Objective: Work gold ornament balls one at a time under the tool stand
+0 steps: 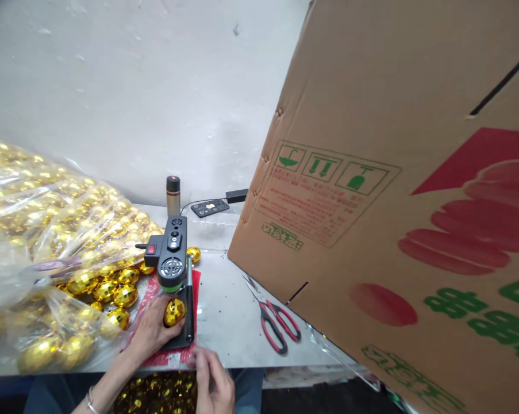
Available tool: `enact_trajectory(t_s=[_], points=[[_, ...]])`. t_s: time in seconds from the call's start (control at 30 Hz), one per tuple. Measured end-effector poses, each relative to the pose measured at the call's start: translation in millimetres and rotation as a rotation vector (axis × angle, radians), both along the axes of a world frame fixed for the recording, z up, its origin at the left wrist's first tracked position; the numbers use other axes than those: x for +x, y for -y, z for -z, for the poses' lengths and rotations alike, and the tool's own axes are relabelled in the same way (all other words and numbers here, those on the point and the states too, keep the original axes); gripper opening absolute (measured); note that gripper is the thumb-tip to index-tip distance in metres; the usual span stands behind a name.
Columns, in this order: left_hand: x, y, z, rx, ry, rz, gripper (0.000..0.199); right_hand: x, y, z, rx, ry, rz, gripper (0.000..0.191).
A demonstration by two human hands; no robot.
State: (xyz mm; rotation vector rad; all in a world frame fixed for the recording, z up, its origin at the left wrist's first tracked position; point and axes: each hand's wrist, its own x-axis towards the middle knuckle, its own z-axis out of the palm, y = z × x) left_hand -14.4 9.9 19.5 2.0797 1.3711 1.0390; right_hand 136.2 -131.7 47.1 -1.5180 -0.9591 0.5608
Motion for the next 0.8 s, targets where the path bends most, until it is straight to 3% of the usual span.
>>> enact_trajectory(t_s=[0.1,0.17,0.23,0.33,0.43,0.53,0.7,0.8], points=[[1,-4,-1.4,-0.036,0.018,0.023,0.035,14,-21,-26.4,0.289,0.282,0.04,0.032],[1,-4,-1.7,-0.055,0.024,0.024,0.034,19,-36,-45.6,0.52,0.518,0.011,0.034],[2,-3,-1.2,-0.071,0.022,0.02,0.033,19,-50,-66.8,0.646,0.645,0.012,0.04],[4,0,-0.4,-0.086,0.019,0.018,0.033,13,-66,-97.5,0.723,0.689,-0.076,0.034],[6,1,-0.4,-0.101,0.016,0.019,0.031,6,-76,-113.8,0.744,0.657,-0.182,0.024],[7,1,-0.2,-0.116,0.011,0.023,0.031,0,-83,-107.0,0.766,0.631,-0.153,0.032],[10,3,4.9,-0.091,0.016,0.011,0.031,-5,-88,-73.4,0.819,0.631,-0.061,0.036],[10,4,5.5,-0.084,0.017,0.016,0.032,-7,-88,-62.5,0.827,0.611,-0.011,0.037]])
